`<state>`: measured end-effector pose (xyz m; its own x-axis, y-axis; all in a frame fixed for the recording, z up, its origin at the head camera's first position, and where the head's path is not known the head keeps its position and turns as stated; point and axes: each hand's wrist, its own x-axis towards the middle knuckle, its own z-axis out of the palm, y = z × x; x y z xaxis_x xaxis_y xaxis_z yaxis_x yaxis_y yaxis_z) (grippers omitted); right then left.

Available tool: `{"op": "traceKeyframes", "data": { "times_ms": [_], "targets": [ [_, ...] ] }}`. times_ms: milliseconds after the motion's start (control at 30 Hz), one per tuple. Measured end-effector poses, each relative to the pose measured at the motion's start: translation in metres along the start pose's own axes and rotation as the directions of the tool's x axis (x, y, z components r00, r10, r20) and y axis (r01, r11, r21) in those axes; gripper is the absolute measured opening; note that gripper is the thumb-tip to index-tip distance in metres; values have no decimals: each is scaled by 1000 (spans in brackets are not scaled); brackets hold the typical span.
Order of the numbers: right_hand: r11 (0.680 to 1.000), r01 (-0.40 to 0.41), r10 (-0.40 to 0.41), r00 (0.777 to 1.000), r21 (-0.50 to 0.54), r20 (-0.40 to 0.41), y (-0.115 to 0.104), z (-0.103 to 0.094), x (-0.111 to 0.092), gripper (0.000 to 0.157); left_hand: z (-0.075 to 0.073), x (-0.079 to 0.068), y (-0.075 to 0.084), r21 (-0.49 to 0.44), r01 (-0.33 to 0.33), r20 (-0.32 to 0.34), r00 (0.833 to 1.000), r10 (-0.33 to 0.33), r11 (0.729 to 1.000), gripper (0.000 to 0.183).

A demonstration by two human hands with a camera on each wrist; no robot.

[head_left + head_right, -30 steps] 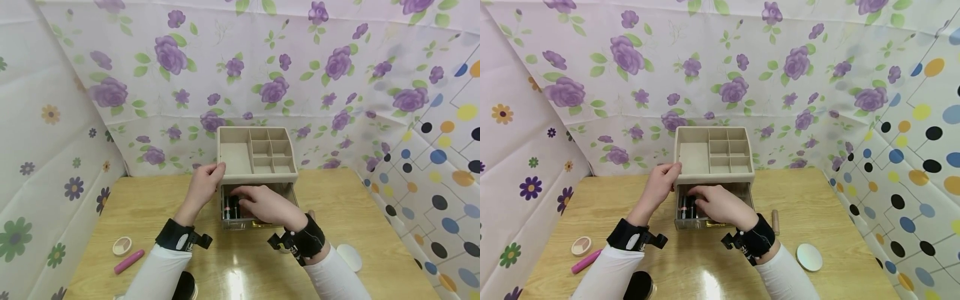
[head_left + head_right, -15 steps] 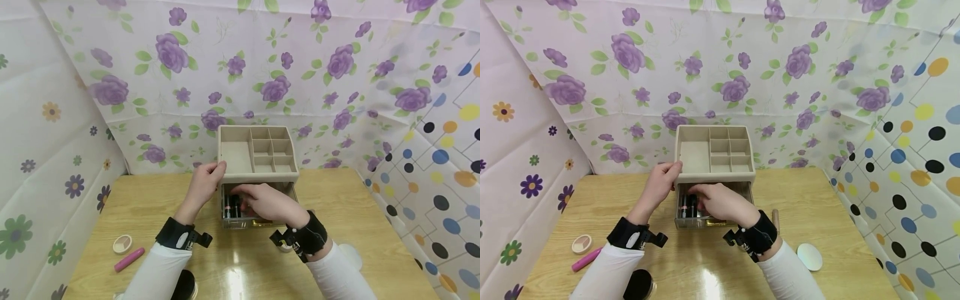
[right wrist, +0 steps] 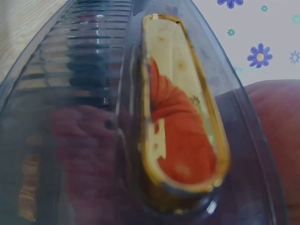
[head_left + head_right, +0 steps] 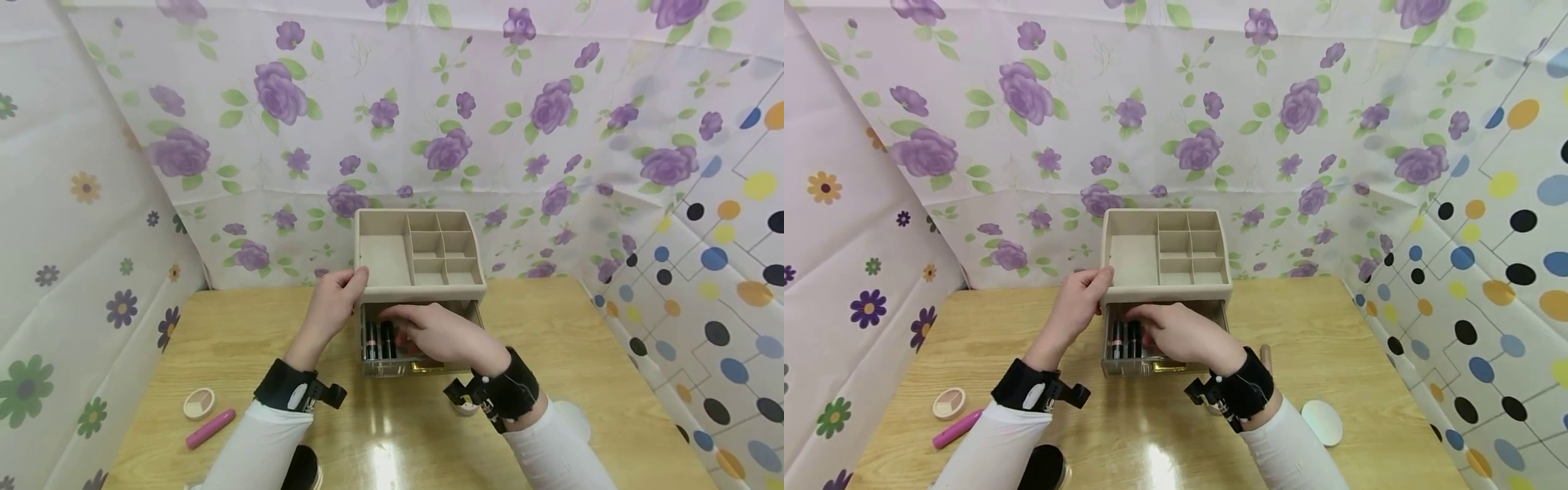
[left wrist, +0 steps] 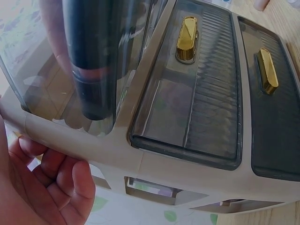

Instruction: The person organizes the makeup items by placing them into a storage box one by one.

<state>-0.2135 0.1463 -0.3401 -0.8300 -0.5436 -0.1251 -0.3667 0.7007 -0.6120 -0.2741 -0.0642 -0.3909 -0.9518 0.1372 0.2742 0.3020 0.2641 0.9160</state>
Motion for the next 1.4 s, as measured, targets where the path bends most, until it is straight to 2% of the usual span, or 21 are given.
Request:
{"op": "traceKeyframes", "data": {
  "times_ms": [733, 967, 1167, 1400],
  "targets": [
    [999, 0, 0, 1000, 38, 1, 3, -2, -7, 36, 1, -1, -1, -9, -16, 8, 1000, 16, 1000, 60],
    [1000, 3, -3, 1000, 3, -18, 7, -3, -10, 35, 1, -1, 0, 4, -20, 7, 1000, 20, 1000, 59],
    [1000, -3, 3, 1000, 25, -10, 9, -4, -12, 35, 2, -2, 1, -1, -23, 12, 1000, 23, 1000, 58],
    [1000, 8, -8, 1000, 2, -26, 10, -6, -14, 34, 2, -2, -1, -10, -12, 2, 1000, 12, 1000, 59]
  ]
}}
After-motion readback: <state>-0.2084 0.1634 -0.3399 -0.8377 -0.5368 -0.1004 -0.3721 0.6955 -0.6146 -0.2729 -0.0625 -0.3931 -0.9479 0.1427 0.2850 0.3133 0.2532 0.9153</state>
